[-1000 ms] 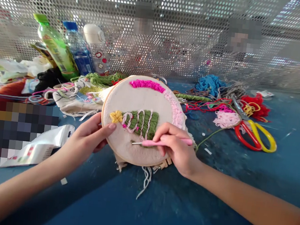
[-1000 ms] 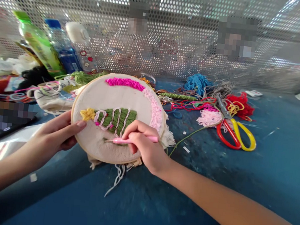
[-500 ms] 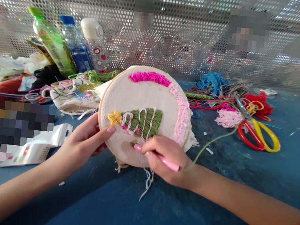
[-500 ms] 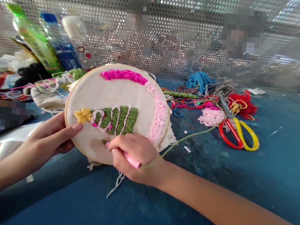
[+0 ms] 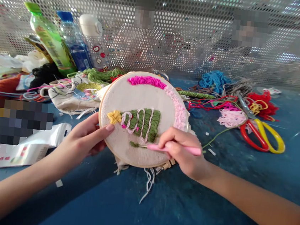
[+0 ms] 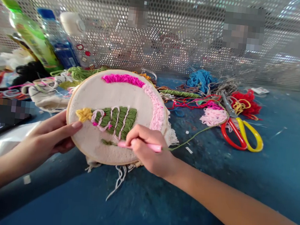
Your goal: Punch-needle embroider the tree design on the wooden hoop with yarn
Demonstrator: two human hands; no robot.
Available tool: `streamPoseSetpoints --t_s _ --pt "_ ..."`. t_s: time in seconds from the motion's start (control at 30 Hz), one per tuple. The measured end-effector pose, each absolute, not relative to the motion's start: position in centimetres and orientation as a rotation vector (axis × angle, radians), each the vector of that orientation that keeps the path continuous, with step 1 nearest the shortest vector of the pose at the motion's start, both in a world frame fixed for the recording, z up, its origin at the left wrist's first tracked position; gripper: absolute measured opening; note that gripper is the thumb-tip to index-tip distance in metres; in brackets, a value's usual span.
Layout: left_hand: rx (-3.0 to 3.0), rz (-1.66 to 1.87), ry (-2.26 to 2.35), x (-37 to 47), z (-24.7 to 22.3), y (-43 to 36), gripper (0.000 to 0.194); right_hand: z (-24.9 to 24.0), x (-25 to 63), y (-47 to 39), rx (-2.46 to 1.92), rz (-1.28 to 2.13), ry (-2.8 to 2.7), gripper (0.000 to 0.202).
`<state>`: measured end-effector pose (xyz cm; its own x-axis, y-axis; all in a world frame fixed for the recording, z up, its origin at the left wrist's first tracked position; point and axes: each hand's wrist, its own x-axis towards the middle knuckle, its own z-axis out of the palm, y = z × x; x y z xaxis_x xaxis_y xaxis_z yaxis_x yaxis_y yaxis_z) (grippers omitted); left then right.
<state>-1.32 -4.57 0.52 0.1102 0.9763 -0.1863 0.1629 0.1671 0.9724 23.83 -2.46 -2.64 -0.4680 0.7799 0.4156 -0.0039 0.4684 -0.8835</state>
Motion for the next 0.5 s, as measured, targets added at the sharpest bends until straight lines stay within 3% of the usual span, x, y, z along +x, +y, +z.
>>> streamPoseSetpoints --t_s 0.13,0.27,0.5 --pt "1.285 0.965 1.281 -0.8 1.2 -5.1 0.03 -1.6 23.2 -2.4 -0.68 1.11 -2.027 0.014" --pt "1.286 0.961 1.281 -0.9 1.1 -4.8 0.028 -1.9 23.7 -1.9 -0.767 1.445 -1.58 0.019" --pt "1.273 0.92 1.323 -1.5 0.4 -4.4 0.027 -2.4 24.8 -1.5 -0.761 1.34 -1.398 0.021"
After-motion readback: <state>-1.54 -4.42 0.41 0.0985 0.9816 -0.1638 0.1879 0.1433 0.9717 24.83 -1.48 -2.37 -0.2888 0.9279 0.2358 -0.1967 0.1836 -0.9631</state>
